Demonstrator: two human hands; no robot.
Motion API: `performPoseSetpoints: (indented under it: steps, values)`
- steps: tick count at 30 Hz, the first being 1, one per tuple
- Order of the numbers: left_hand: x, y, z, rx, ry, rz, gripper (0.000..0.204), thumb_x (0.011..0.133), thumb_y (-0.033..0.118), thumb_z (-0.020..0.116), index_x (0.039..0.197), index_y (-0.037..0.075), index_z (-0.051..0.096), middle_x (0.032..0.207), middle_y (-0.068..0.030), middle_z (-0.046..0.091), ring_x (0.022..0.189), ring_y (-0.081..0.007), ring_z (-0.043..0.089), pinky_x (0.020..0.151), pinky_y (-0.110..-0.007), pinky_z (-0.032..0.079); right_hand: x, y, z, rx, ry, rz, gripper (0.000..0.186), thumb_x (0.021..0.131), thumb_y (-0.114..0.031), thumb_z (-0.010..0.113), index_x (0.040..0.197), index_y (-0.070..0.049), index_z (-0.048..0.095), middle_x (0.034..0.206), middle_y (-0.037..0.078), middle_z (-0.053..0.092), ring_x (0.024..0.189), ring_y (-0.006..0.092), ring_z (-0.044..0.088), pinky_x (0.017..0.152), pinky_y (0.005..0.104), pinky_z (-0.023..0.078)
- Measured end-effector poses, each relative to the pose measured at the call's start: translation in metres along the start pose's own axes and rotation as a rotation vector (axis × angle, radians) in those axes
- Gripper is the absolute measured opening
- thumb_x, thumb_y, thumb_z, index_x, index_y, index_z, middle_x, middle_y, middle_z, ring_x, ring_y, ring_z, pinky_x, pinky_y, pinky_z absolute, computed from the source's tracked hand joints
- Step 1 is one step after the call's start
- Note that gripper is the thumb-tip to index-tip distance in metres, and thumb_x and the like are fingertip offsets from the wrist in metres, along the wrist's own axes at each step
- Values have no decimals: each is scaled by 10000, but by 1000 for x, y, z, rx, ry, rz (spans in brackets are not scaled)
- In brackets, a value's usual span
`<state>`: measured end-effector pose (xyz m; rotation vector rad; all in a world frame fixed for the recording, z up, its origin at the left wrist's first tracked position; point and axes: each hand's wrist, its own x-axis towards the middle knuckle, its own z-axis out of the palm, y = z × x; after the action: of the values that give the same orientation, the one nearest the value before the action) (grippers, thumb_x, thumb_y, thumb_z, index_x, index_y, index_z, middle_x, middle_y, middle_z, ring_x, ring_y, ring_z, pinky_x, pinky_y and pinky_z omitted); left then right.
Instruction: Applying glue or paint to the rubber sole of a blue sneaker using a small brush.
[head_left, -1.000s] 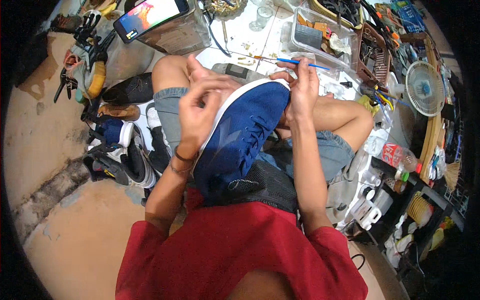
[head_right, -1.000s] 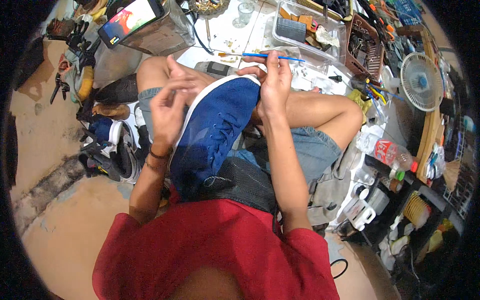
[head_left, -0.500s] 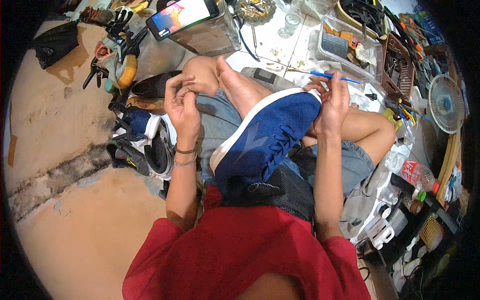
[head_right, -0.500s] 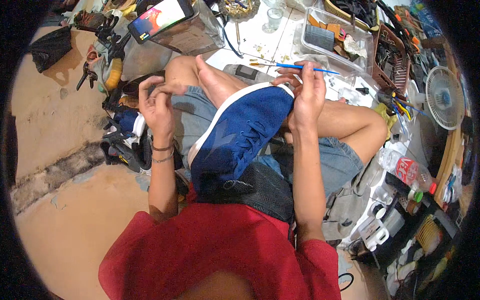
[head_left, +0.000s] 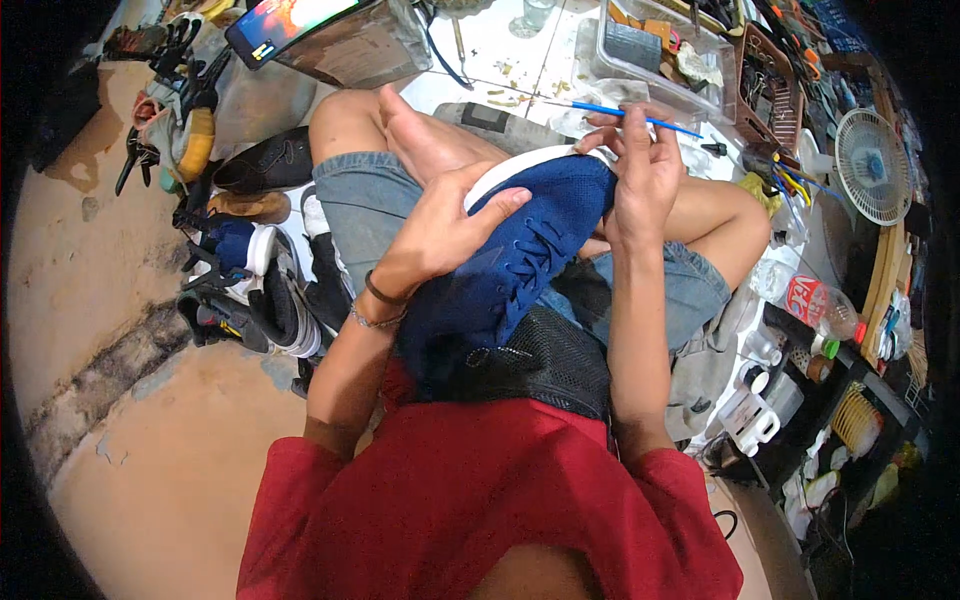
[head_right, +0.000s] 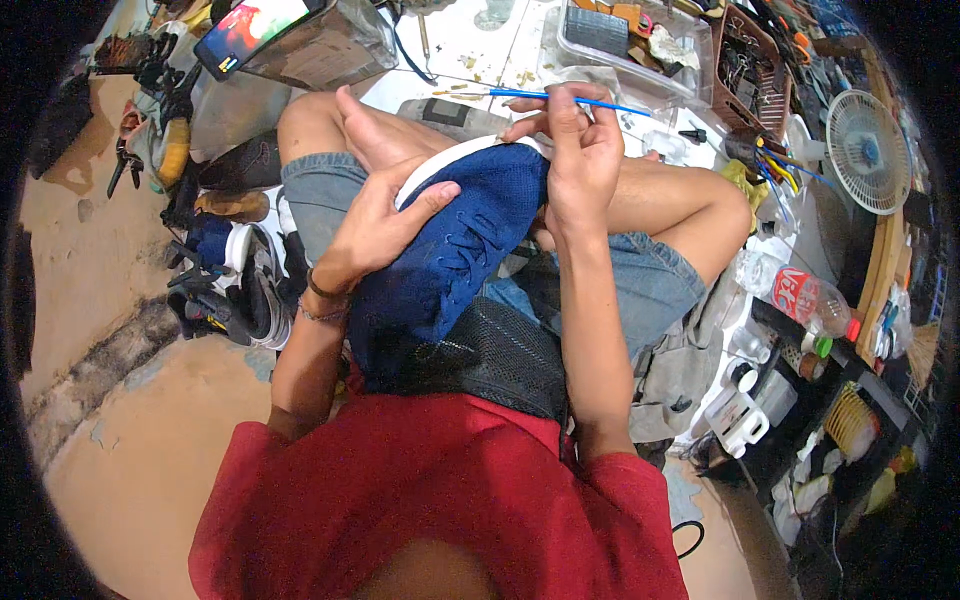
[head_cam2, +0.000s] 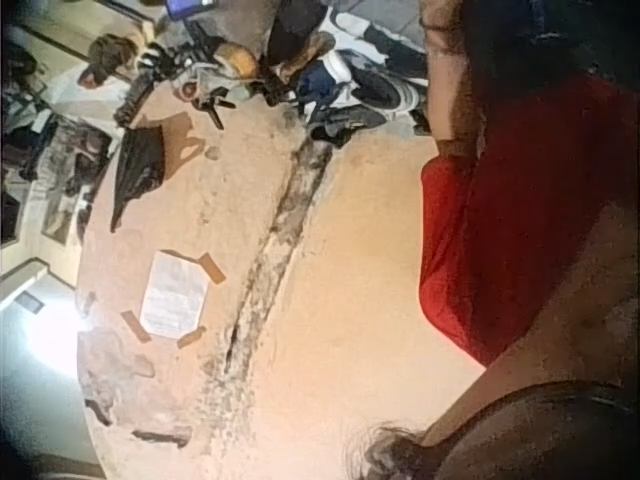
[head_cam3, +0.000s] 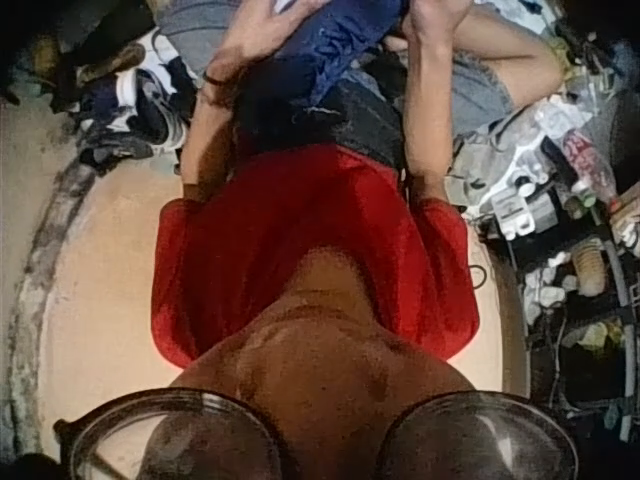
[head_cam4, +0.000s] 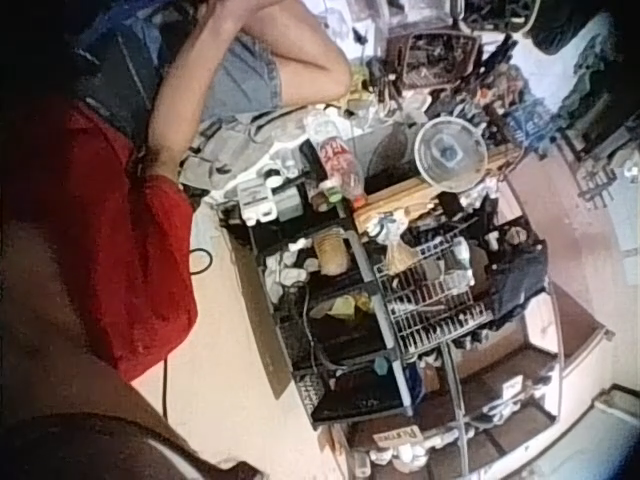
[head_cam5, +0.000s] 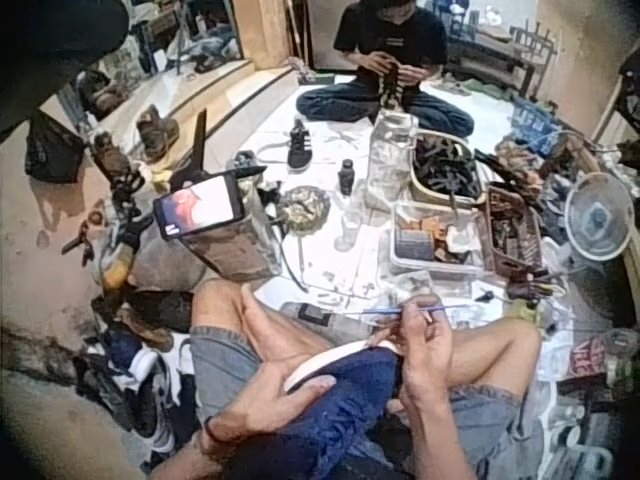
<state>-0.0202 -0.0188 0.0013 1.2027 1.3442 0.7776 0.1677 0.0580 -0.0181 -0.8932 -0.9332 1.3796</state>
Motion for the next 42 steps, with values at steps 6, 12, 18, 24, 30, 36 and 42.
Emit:
performPoseSetpoints:
  steps: [6, 12, 18, 24, 30, 36, 42]
  values:
    - [11, -13, 1, 76, -12, 42, 348, 921, 243, 710, 1123, -39, 682, 943, -157, 736, 876, -165, 675, 805, -332, 526, -2, 5, -9, 20, -39, 1, 167, 1022, -161, 562, 1088, -15, 515, 952, 204, 714, 825, 244, 716, 790, 333, 577]
    - [19, -12, -1, 50, -53, -68, 385, 910, 250, 722, 1141, -52, 668, 979, -146, 734, 888, -171, 673, 808, -325, 532, -4, 19, -17, -50, -42, 33, 209, 1046, -169, 499, 1139, 10, 553, 986, 204, 708, 902, 247, 708, 804, 343, 573]
    - [16, -17, -6, -132, -159, -67, 476, 945, 282, 684, 1259, -66, 604, 1080, -140, 706, 989, -179, 643, 901, -318, 507, 0, 26, -15, -54, -24, 93, 253, 1055, -178, 459, 1113, 34, 583, 1000, 194, 713, 867, 226, 702, 814, 317, 560]
    - [19, -22, -2, -112, -157, -67, 406, 991, 224, 602, 1272, -69, 594, 1099, -146, 701, 1003, -171, 625, 916, -306, 486, 0, 35, -22, -71, -70, 83, 333, 1054, -184, 456, 1190, 70, 623, 1062, 203, 713, 905, 215, 696, 850, 317, 556]
    - [25, -33, 0, -6, -107, -24, 372, 942, 205, 661, 1192, -69, 641, 1004, -121, 716, 909, -149, 629, 834, -303, 503, -1, 31, -28, -161, -106, 13, 287, 1029, -143, 528, 1187, 75, 626, 1069, 189, 714, 954, 203, 693, 884, 301, 546]
    - [30, -36, -7, -41, -185, -204, 406, 950, 212, 676, 1251, -56, 622, 1112, -88, 694, 991, -131, 618, 905, -271, 490, -19, 24, -24, -204, -123, -22, 146, 945, -40, 665, 1052, 56, 637, 1003, 109, 690, 928, 166, 677, 853, 267, 529]
    - [32, -44, -9, -71, -197, -265, 417, 947, 234, 687, 1247, -49, 628, 1090, -80, 700, 965, -110, 623, 876, -254, 502, -34, 34, -31, -562, -245, -273, 126, 926, -93, 683, 985, 13, 649, 952, 82, 688, 887, 195, 658, 943, 373, 494]
